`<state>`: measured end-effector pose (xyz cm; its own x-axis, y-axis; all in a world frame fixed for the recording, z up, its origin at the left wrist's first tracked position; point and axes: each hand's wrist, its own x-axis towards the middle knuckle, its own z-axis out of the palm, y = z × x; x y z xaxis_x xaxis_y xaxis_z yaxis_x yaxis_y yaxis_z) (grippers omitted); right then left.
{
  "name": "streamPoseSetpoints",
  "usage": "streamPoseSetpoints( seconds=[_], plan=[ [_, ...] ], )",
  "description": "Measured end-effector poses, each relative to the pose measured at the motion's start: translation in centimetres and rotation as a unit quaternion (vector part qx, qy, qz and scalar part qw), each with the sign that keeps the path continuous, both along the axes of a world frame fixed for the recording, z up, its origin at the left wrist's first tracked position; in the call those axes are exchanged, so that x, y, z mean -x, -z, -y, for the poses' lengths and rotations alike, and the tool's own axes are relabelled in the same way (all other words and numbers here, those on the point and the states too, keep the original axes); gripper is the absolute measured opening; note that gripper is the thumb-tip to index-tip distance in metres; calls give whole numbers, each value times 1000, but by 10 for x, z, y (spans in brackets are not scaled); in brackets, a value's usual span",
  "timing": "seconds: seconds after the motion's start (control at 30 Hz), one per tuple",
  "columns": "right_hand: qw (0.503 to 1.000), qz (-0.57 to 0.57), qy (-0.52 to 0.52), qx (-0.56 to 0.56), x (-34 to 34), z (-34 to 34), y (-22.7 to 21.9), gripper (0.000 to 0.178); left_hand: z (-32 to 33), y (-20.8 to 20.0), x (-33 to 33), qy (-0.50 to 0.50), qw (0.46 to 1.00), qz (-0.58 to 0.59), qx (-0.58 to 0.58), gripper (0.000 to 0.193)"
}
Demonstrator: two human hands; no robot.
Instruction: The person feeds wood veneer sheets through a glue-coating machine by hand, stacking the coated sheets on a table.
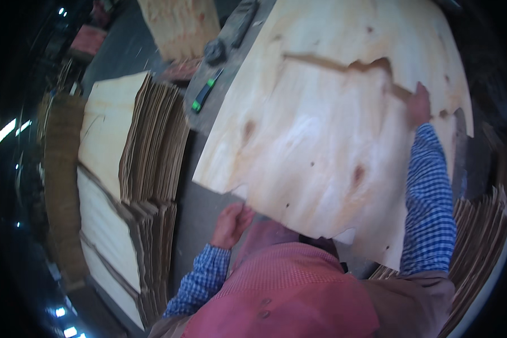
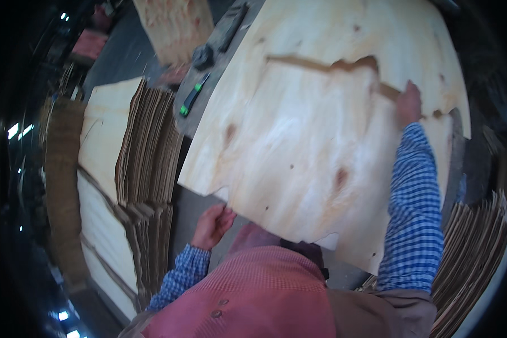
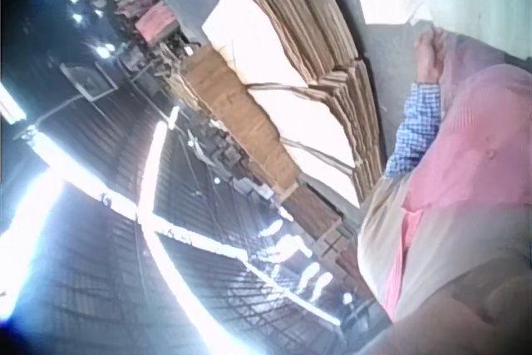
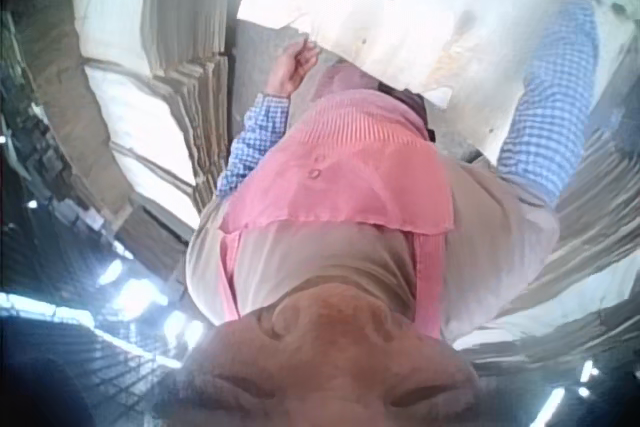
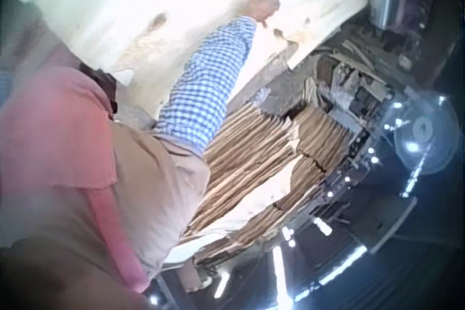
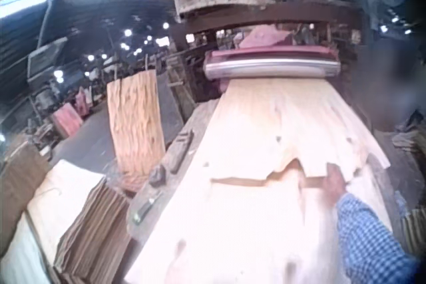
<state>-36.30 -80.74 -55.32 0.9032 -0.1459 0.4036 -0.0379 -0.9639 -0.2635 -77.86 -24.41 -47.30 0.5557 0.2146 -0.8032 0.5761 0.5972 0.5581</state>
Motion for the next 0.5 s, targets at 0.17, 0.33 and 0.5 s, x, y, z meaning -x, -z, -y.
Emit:
streamPoseSetpoints(
  seconds=[0.17,0.33,0.5],
  plan=[
    [997,-17,-51,55,70,-77,13,39,8,-1,-3,-2,1000,-22,-10,17],
    [996,-24,-82,12,213,-139,-5,40,-3,1,-1,117,991,-23,-61,19],
    [990,-119,-77,20,350,-168,-25,46,23,-51,-14,75,984,36,159,21]
  ],
)
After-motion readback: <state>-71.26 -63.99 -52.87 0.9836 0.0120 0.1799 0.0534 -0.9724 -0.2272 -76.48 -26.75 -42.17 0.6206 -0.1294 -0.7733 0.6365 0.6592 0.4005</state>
